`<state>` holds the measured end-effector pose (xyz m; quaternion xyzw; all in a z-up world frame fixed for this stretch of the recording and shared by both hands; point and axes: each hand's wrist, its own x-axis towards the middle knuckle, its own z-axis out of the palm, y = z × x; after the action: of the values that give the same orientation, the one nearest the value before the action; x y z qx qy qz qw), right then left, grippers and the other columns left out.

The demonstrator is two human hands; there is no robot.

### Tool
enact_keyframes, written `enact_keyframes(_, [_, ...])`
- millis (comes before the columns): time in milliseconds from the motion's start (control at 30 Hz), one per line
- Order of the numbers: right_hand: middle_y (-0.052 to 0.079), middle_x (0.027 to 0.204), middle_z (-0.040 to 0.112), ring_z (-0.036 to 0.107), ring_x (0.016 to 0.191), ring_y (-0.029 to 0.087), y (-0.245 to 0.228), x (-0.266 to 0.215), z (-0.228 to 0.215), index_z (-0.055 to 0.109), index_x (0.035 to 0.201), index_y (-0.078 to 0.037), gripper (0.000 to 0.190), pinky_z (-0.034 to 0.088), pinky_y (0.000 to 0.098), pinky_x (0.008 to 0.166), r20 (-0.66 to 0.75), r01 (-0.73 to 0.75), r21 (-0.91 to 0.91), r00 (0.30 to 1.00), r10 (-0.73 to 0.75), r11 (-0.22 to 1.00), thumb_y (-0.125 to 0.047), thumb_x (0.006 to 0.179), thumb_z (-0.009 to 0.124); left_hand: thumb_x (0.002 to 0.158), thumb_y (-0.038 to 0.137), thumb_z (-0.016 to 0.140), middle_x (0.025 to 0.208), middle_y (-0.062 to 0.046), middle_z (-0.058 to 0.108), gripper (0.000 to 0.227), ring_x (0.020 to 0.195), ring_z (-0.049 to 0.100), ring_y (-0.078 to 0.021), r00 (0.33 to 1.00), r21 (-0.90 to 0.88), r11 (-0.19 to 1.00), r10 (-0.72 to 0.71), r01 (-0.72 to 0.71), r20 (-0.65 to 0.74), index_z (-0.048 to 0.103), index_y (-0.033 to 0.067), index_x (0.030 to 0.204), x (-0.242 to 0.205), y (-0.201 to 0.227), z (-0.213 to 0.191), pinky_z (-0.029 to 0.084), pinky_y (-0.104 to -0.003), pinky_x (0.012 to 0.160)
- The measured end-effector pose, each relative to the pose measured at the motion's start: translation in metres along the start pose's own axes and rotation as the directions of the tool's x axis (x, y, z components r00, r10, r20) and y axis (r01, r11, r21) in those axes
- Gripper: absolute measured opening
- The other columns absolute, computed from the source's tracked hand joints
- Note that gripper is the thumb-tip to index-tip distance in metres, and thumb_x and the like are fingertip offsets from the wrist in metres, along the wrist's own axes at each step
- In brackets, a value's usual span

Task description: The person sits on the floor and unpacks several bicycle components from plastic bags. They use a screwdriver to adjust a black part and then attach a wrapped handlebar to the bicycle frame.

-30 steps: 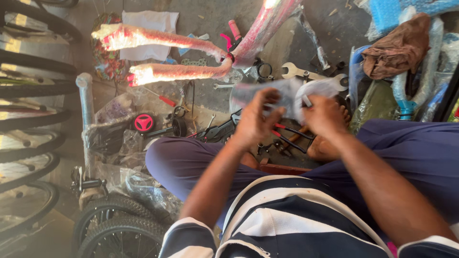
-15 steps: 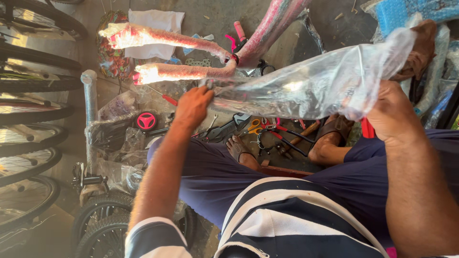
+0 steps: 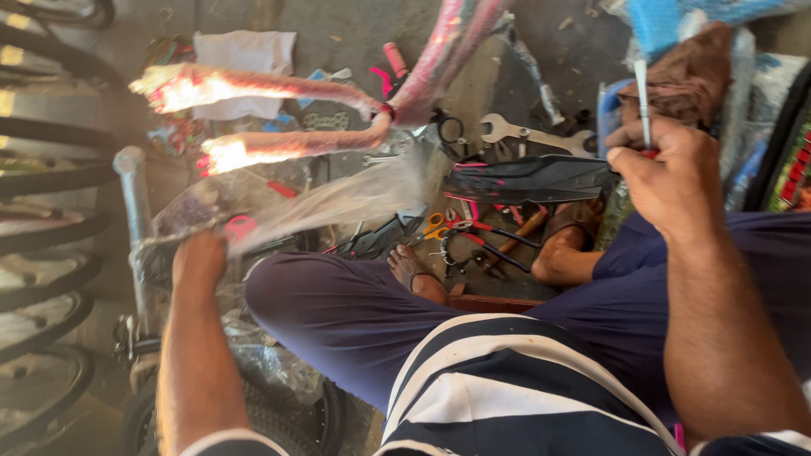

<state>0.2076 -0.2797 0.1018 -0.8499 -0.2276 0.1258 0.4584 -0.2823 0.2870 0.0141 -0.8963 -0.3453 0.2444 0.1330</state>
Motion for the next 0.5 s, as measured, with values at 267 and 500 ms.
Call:
enact_keyframes(267, [0.010,0.080,0.073,0.070,0.068,0.018,-0.015,0.006,0.005,0.077,0.107,-0.004,0.020,0.053,0.0321,0.063,0.004,-0.001,-0.124,1.000,0.002,0.992,-0.016,0.090,0.075,0.077,0.042,0.072,0.122,-0.022,0.072,0.053,0.118,0.068,-0.0390,0.929,-0.443,0.887,0.049,0.129,0.368,0.077,0.0081,0.117,-0.072,0.046,0.020,0.055,-0.048,0.097])
enact_keyframes(500, [0.011,0.088,0.076,0.073,0.076,0.017,-0.061,0.001,0.019,0.075,0.107,-0.003,0.027,0.057,0.0315,0.067,0.101,0.052,-0.023,0.994,-0.049,0.998,-0.022,0.088,0.079,0.069,0.015,0.077,0.123,-0.013,0.070,0.051,0.104,0.074,-0.0283,0.898,-0.696,0.619,0.034,-0.363,-0.438,0.068,0.0137,0.119,-0.123,0.194,-0.206,0.057,-0.040,0.087])
